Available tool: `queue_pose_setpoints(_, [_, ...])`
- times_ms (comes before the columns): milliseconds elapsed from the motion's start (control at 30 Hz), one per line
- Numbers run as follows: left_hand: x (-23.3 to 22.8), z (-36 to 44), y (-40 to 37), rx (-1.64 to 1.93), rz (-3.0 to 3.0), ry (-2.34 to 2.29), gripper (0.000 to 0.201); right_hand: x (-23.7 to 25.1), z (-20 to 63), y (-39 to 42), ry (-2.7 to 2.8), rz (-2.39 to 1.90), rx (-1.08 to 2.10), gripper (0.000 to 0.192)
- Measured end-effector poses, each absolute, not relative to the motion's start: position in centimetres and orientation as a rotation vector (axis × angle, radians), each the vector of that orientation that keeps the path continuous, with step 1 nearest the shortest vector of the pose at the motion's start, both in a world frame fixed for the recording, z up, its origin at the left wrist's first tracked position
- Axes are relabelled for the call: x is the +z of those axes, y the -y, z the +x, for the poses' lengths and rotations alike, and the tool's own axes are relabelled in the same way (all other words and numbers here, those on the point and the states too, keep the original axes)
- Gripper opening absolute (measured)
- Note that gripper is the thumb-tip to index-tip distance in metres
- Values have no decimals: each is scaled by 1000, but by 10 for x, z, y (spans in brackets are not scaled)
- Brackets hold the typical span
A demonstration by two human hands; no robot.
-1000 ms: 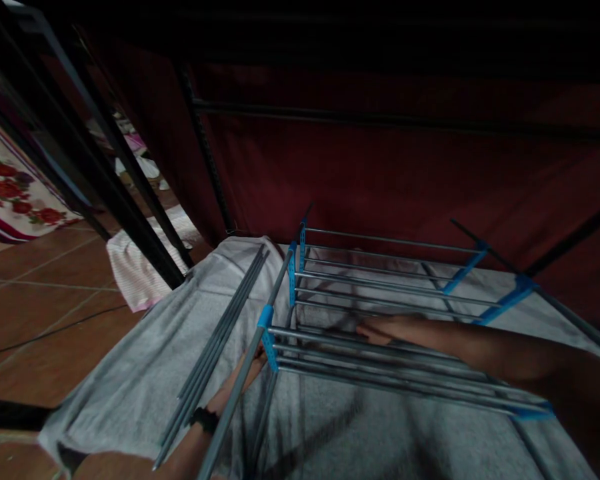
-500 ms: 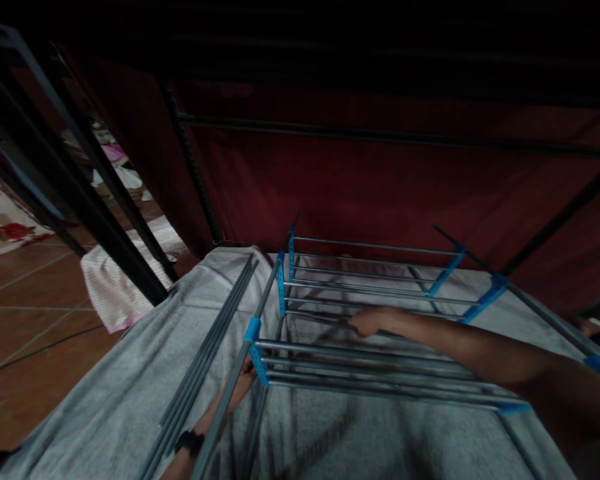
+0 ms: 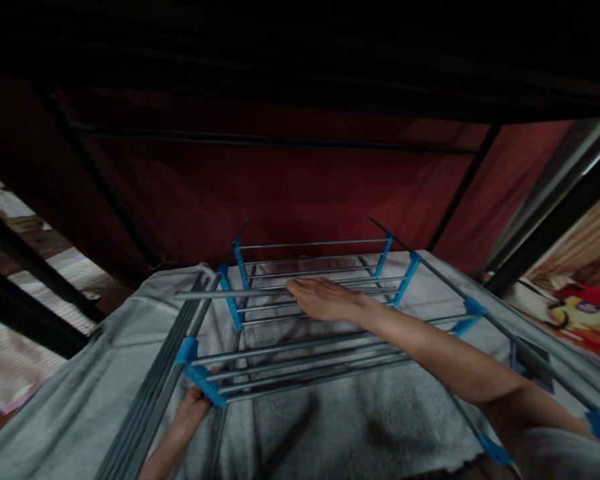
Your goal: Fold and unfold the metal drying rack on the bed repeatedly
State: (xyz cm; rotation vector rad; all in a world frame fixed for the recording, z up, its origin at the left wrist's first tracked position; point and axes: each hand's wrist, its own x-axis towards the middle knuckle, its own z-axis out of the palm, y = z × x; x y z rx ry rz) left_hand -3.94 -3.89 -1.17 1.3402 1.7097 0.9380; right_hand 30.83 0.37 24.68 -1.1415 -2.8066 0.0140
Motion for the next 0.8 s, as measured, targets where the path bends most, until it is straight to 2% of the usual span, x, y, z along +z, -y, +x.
queue_pose_setpoints(367, [-11, -48, 40, 869, 1394, -1669, 20, 249, 313, 9, 2681, -1085, -296, 21])
queue_pose_setpoints(567, [-21, -54, 37, 882, 1396, -1690, 31, 238, 333, -1, 2695, -1160, -291, 21])
queue_pose_setpoints(800, [-26, -54, 34, 869, 1391, -1747, 26, 225, 338, -3, 2724, -1125, -327, 22])
